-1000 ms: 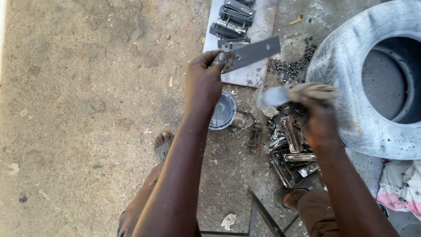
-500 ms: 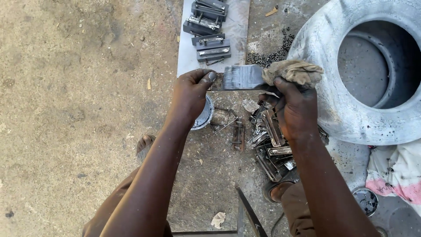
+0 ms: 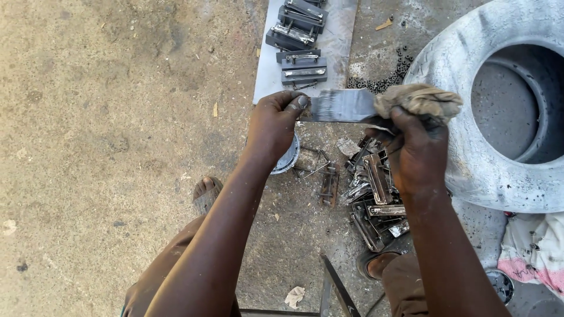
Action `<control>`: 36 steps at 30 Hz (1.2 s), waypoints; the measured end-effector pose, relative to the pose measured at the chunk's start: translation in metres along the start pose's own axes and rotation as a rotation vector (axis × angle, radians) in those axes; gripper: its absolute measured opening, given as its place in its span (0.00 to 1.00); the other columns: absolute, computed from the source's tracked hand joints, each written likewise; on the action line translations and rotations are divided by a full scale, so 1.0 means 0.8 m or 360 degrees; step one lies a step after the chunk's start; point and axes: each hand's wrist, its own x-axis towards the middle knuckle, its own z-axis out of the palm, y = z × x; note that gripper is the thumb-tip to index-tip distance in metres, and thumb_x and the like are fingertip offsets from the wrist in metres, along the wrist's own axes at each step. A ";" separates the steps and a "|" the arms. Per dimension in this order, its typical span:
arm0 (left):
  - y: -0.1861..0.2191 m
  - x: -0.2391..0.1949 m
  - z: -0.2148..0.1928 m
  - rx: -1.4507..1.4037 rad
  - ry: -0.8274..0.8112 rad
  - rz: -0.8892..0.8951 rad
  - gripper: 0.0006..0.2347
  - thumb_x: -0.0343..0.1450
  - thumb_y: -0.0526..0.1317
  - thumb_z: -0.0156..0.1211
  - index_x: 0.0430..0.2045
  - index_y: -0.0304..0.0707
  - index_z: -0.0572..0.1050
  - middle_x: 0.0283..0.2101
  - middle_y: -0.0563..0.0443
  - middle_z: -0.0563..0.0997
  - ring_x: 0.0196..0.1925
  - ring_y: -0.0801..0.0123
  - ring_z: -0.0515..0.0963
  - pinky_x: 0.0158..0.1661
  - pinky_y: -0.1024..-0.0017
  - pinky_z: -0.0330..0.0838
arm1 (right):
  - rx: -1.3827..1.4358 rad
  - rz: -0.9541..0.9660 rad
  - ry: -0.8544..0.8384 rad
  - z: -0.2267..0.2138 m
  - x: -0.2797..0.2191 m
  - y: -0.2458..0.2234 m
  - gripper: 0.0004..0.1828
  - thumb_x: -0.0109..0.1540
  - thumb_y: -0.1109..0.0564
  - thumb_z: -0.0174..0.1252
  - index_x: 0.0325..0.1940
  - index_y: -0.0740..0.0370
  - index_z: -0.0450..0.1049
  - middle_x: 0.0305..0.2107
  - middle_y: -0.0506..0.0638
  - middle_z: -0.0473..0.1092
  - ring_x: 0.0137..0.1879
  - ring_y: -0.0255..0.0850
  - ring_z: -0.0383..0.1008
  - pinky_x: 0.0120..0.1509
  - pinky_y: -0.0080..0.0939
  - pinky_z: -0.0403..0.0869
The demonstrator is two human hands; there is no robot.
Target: Painting small metal brackets with grey paint using a brush and a rag.
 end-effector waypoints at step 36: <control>-0.007 -0.004 0.000 -0.0139 0.0083 -0.0051 0.10 0.75 0.39 0.58 0.44 0.33 0.82 0.34 0.45 0.84 0.42 0.68 0.77 0.48 0.65 0.71 | -0.0789 -0.0263 0.0044 -0.028 0.003 -0.019 0.17 0.66 0.62 0.57 0.59 0.64 0.67 0.43 0.58 0.76 0.43 0.46 0.83 0.47 0.41 0.88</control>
